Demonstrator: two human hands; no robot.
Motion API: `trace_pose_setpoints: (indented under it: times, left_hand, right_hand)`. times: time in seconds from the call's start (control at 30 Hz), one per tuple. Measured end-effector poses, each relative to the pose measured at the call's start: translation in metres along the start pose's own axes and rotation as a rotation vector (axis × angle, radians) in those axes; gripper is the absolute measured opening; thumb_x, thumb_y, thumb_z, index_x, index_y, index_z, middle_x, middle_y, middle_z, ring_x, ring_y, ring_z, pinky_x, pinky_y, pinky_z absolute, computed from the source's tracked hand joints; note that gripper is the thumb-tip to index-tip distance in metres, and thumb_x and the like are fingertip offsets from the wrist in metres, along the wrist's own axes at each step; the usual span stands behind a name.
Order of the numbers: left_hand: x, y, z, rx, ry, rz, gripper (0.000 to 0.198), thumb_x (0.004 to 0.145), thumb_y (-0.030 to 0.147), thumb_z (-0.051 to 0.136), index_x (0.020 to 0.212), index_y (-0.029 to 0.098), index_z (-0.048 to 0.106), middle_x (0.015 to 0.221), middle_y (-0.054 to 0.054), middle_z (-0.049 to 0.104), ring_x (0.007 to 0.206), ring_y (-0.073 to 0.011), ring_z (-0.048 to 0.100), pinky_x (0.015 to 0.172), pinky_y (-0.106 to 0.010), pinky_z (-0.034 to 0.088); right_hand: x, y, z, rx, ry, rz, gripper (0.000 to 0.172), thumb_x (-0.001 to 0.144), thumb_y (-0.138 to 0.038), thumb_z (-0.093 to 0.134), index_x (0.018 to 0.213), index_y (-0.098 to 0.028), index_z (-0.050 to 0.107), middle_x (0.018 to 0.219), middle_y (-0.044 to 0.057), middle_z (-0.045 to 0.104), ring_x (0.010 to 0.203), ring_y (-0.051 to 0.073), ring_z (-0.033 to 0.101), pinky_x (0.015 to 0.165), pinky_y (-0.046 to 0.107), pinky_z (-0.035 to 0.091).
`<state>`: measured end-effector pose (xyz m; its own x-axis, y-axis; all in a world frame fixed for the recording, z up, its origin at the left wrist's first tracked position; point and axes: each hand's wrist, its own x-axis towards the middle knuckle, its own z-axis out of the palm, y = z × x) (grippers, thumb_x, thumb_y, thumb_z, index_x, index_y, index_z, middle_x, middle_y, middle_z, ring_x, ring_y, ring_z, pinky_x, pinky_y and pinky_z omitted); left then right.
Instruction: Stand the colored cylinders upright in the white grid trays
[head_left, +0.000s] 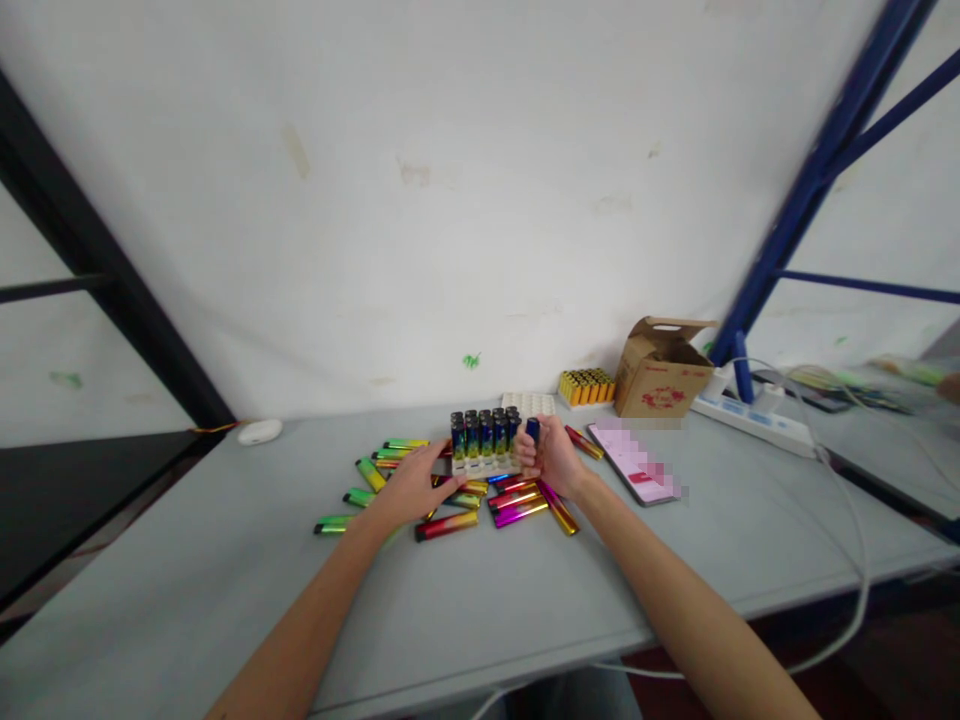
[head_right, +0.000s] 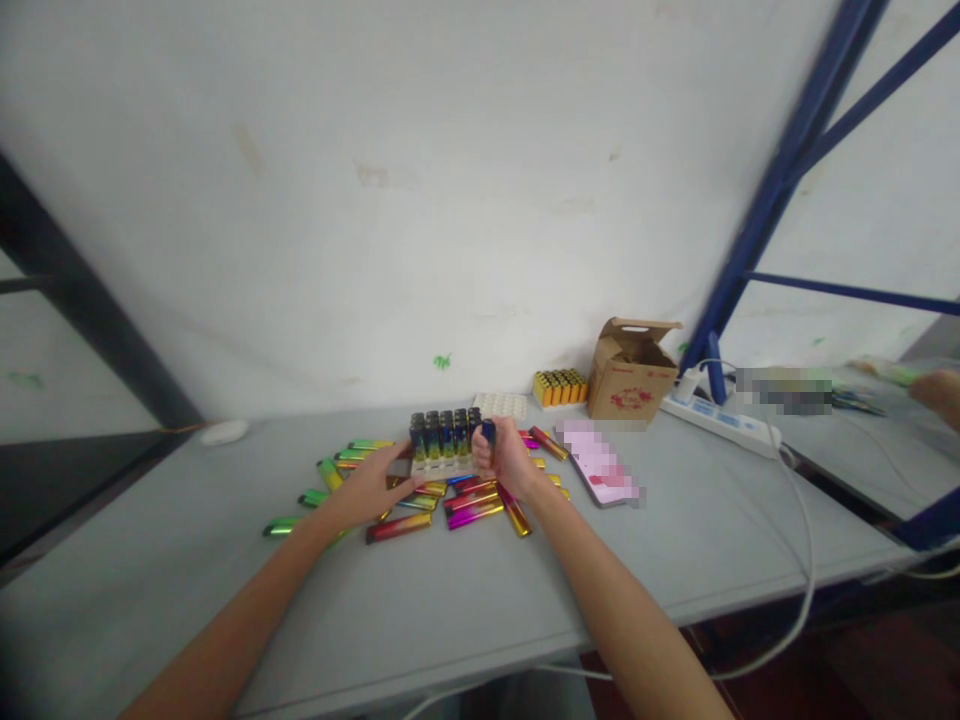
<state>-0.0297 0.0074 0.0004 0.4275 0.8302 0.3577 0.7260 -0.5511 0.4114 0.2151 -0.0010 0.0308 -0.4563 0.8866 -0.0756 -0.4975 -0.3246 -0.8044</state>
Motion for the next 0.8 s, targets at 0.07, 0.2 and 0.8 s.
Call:
trace_pose_setpoints:
  times: [0.07, 0.2, 0.8]
  left_hand:
    - [0.0001, 0.0002, -0.0003, -0.007, 0.004, 0.004, 0.055, 0.081, 0.043, 0.06, 0.127, 0.013, 0.051, 0.122, -0.016, 0.063, 0.111, -0.0305, 0.059, 0.098, -0.045, 0.044]
    - [0.0005, -0.0021, 0.0009, -0.02, 0.012, 0.014, 0.055, 0.08, 0.043, 0.061, 0.126, 0.015, 0.052, 0.12, -0.014, 0.064, 0.109, -0.03, 0.06, 0.097, -0.044, 0.045]
    - [0.0, -0.0033, 0.0015, 0.012, 0.006, 0.021, 0.055, 0.082, 0.045, 0.058, 0.127, 0.014, 0.051, 0.121, -0.015, 0.064, 0.111, -0.0309, 0.059, 0.098, -0.045, 0.045]
  right_hand:
    - [0.0002, 0.0004, 0.0011, -0.008, 0.018, -0.005, 0.032, 0.077, -0.047, 0.042, 0.061, -0.02, 0.037, 0.053, -0.006, 0.027, 0.043, 0.007, 0.021, 0.038, 0.018, 0.012]
    - [0.0, 0.0001, 0.0028, -0.014, 0.047, -0.02, 0.036, 0.079, -0.052, 0.043, 0.065, -0.02, 0.039, 0.054, -0.006, 0.03, 0.044, 0.007, 0.024, 0.038, 0.017, 0.011]
    - [0.0001, 0.0013, 0.0034, -0.088, 0.009, -0.062, 0.039, 0.081, -0.056, 0.046, 0.07, -0.019, 0.051, 0.056, -0.002, 0.045, 0.047, 0.012, 0.043, 0.038, 0.019, 0.023]
